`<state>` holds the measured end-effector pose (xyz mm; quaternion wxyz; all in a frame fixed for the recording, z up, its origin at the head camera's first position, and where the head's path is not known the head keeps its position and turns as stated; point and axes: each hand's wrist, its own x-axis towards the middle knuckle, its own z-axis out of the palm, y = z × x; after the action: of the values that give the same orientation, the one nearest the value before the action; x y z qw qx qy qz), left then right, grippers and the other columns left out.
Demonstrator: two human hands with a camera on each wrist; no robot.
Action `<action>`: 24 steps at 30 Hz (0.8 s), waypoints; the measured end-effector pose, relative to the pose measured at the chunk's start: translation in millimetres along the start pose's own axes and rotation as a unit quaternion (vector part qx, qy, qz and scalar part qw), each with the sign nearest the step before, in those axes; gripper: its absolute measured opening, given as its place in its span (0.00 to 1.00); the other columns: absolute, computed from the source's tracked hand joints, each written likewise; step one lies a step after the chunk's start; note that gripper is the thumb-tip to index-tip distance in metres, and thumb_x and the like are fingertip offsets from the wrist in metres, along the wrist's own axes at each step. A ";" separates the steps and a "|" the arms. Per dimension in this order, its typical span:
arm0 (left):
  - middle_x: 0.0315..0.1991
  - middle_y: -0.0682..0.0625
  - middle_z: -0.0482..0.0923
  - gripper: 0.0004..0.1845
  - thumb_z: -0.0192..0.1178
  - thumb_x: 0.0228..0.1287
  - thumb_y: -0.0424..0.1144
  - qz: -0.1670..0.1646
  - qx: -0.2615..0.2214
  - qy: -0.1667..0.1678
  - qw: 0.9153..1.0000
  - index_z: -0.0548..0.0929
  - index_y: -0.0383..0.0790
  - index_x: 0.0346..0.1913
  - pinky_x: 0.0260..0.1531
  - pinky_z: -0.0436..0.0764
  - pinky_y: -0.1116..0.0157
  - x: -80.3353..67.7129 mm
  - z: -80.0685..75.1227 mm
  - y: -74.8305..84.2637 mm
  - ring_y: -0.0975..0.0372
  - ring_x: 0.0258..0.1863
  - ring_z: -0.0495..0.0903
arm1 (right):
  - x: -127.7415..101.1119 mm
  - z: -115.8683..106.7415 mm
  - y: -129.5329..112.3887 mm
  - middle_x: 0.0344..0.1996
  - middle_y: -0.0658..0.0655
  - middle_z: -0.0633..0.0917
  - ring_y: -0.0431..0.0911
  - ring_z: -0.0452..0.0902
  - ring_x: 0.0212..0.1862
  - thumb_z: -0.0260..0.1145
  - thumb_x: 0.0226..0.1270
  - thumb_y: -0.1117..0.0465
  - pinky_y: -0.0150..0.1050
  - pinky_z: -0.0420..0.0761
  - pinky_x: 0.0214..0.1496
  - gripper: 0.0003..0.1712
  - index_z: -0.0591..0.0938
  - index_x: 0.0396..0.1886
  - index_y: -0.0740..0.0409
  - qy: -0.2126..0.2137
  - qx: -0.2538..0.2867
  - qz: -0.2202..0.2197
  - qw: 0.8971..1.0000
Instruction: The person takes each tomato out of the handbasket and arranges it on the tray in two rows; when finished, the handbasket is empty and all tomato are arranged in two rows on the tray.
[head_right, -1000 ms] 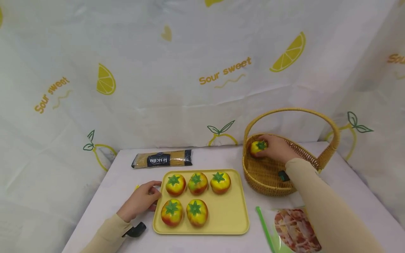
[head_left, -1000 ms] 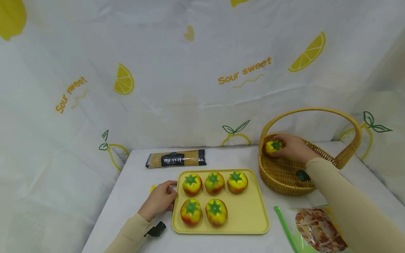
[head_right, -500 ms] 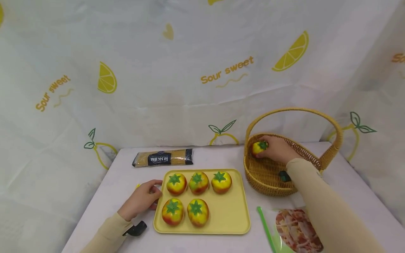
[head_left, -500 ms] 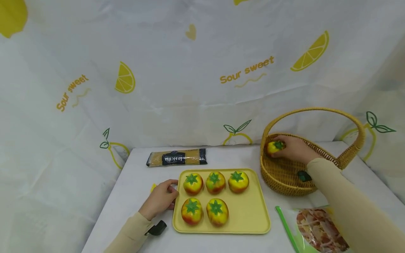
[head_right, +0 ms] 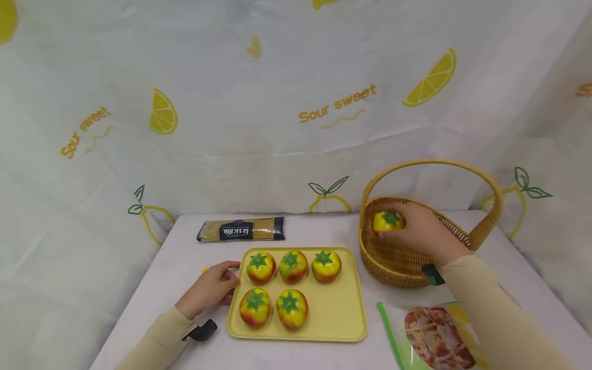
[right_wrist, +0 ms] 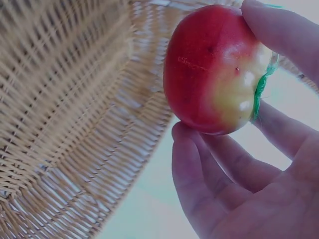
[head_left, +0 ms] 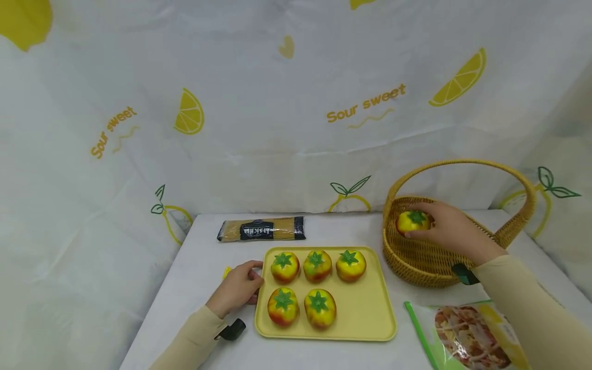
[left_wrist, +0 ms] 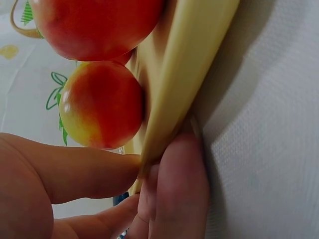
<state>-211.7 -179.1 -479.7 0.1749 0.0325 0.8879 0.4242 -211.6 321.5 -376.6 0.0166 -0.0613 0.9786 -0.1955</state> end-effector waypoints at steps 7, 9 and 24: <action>0.41 0.47 0.81 0.27 0.63 0.74 0.35 0.006 0.009 -0.002 1.000 0.77 0.40 0.74 0.30 0.90 0.63 -5.6 -0.7 1.5 0.60 0.28 0.82 | -27.4 -0.6 -27.5 0.73 0.75 0.75 0.75 0.73 0.69 0.75 0.68 0.33 0.76 0.76 0.65 0.50 0.74 0.78 0.58 0.019 -0.005 -0.007 1.000; 0.41 0.47 0.81 0.27 0.63 0.74 0.34 0.015 0.005 -0.005 1.000 0.77 0.38 0.74 0.30 0.90 0.63 -8.6 -0.8 0.8 0.61 0.27 0.82 | -34.8 1.7 -34.0 0.72 0.75 0.74 0.74 0.75 0.68 0.74 0.67 0.31 0.76 0.78 0.63 0.50 0.74 0.78 0.57 0.024 -0.003 -0.010 1.000; 0.44 0.47 0.80 0.29 0.65 0.75 0.34 0.032 0.014 -0.041 0.999 0.74 0.38 0.76 0.31 0.89 0.64 -30.4 -3.9 -5.1 0.61 0.30 0.83 | -76.0 44.9 -83.1 0.64 0.65 0.83 0.63 0.85 0.58 0.81 0.63 0.38 0.65 0.87 0.53 0.42 0.81 0.72 0.51 0.047 0.013 -0.061 0.997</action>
<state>-184.1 -191.5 -472.7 0.1969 0.0806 0.8844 0.4154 -124.3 237.9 -385.4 -0.0410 -0.1116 0.9701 -0.2115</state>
